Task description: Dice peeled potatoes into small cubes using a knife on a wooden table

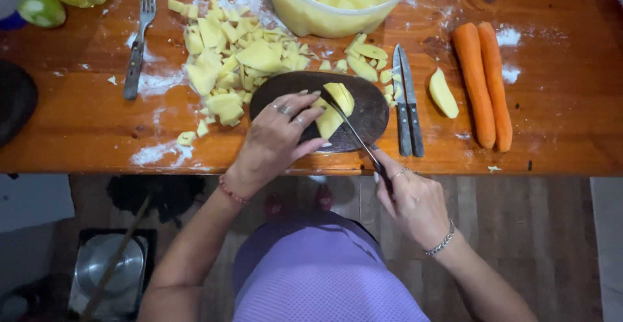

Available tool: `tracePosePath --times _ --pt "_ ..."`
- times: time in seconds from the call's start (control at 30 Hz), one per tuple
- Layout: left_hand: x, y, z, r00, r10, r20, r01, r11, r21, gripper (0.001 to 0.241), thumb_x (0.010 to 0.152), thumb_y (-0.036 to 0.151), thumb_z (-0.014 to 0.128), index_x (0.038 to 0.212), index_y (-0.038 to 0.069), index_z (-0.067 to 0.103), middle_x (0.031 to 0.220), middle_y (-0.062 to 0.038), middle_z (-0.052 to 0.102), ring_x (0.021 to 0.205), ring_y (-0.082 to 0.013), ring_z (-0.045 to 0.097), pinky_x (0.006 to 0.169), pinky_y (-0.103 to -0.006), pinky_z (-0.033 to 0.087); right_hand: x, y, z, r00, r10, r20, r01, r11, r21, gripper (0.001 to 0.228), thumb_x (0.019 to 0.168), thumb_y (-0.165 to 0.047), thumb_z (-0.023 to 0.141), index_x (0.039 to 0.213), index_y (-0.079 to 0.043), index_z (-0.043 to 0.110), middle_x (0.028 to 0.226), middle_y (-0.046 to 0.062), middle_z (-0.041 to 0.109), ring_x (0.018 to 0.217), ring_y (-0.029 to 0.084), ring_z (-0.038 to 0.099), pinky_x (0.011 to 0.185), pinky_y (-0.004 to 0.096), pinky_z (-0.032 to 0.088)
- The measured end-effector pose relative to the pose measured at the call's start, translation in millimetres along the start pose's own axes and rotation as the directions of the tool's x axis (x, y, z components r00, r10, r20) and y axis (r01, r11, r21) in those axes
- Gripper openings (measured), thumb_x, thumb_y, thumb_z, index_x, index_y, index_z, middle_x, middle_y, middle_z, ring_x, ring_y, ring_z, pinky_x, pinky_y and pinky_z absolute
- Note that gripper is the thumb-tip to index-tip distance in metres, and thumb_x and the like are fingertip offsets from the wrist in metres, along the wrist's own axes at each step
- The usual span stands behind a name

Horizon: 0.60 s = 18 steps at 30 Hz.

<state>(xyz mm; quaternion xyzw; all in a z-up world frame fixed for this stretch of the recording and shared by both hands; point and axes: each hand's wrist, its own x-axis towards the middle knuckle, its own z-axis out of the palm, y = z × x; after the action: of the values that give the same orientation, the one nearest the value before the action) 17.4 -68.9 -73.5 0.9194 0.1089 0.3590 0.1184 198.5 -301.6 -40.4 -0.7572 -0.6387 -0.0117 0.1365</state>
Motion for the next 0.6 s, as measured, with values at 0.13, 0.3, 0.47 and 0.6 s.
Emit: tracePosePath --times 0.13,0.3,0.47,0.6 --pt "-8 -1 12 0.999 -0.041 -0.016 0.041 0.999 0.025 0.043 0.090 0.046 0.076 0.114 0.011 0.072 0.117 -0.010 0.068 0.108 -0.0305 0.068 0.091 -0.0415 0.054 6 -8 5 0.999 -0.045 -0.018 0.046 0.999 0.009 0.053 0.094 -0.013 0.058 0.147 -0.013 0.056 0.089 0.015 0.076 0.073 0.035 0.074 0.059 0.047 0.059" --pt "-20 9 13 0.994 -0.104 -0.038 0.107 0.991 0.084 0.035 0.100 0.047 0.063 0.114 0.017 0.072 0.108 -0.004 0.068 0.101 -0.0234 0.070 0.090 -0.0347 0.055 17 -31 4 0.998 -0.059 -0.001 0.059 0.996 -0.065 0.056 0.096 -0.015 0.055 0.153 -0.019 0.054 0.067 0.011 0.066 0.058 0.032 0.069 0.053 0.047 0.057" --pt "-14 12 8 0.994 -0.096 -0.043 0.099 0.993 0.060 0.028 0.095 0.040 0.073 0.107 0.015 0.073 0.111 -0.004 0.072 0.103 -0.0219 0.070 0.090 -0.0349 0.056 14 -41 16 1.000 -0.001 0.029 0.005 0.987 -0.162 0.057 0.099 -0.022 0.055 0.156 -0.022 0.049 0.065 0.004 0.062 0.048 0.025 0.062 0.044 0.042 0.050" --pt "-4 15 0 0.996 -0.079 -0.038 0.081 0.995 0.053 0.025 0.096 0.035 0.076 0.100 0.011 0.073 0.112 -0.007 0.075 0.102 -0.0226 0.071 0.091 -0.0344 0.057 11 -48 23 0.999 0.036 0.034 -0.025 0.960 -0.280 0.060 0.101 -0.024 0.058 0.159 -0.026 0.042 0.069 0.000 0.056 0.046 0.020 0.055 0.038 0.041 0.044"
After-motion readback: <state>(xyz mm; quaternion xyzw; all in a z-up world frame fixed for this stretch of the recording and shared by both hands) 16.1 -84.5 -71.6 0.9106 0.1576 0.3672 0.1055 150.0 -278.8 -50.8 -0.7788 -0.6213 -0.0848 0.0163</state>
